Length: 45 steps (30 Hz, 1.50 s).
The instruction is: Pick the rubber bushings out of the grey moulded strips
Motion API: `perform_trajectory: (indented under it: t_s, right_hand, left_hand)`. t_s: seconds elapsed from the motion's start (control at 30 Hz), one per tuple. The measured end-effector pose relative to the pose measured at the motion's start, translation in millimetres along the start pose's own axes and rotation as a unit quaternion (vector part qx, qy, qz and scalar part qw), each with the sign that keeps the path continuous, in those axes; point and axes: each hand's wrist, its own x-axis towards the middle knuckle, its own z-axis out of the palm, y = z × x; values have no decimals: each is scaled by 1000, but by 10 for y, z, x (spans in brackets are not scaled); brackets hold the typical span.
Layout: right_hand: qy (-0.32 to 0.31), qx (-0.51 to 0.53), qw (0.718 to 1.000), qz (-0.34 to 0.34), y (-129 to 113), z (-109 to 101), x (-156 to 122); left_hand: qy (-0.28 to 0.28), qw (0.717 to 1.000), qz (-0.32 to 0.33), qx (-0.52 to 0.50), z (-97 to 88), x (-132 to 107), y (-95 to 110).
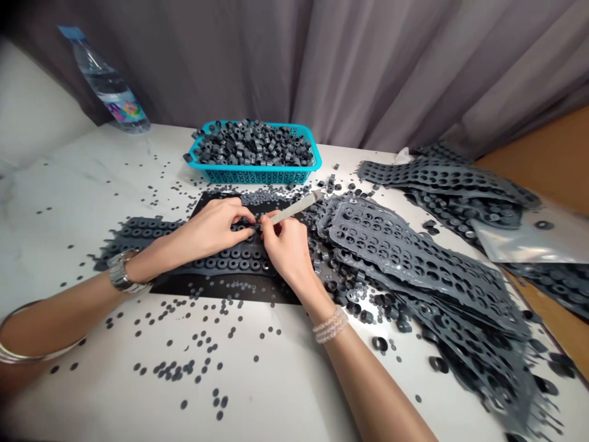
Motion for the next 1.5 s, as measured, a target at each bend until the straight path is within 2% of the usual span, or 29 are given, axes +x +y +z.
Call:
perform_trajectory:
  t_s: [0.3, 0.47, 0.57, 0.67, 0.73, 0.8, 0.87, 0.9, 1.0, 1.07, 1.17, 1.27, 1.43, 1.5]
  right_hand:
    - [4, -46, 998, -37, -62, 17, -12]
    - [-9, -88, 995, -43, -110, 65, 61]
    - [-4, -108, 993, -44, -134, 95, 94]
    - [7, -114, 993, -39, -136, 100, 91]
    - [9, -104, 994, -24, -122, 86, 75]
    - [8, -69, 998, -5, -93, 63, 54]
    - [18, -14, 1000, 14, -57, 36, 32]
    - [27, 13, 999, 21, -39, 21, 21]
    - [57, 59, 996, 35, -4, -31, -5]
    - [73, 66, 994, 43, -1, -68, -17]
    - [86, 81, 992, 51, -22, -110, -27]
    - [96, 100, 989, 57, -54, -128, -28]
    - [99, 114, 986, 69, -86, -138, -30]
    - [93, 119, 986, 67, -88, -143, -37]
  left_hand:
    - [10, 997, 49, 52, 71, -7, -3]
    - [2, 997, 41, 66, 87, 7, 22]
    - [3, 1000, 12, 27, 41, 1, 74]
    - [41, 994, -47, -88, -75, -29, 100]
    - [93, 959, -91, -251, -184, -55, 84]
    - [120, 877, -130, -448, -286, -76, 48]
    - [90, 780, -167, -596, -351, -89, 15]
    - [60, 742, -186, -641, -364, -93, 5]
    - [-15, 672, -214, -709, -349, -102, 20]
    - [-41, 645, -216, -732, -329, -112, 56]
    - [-53, 621, -216, -751, -330, -136, 111]
    - [-50, 609, -219, -761, -353, -161, 146]
    - [-26, 566, -259, -782, -376, -187, 202]
    - [-29, 560, -261, -786, -385, -196, 234]
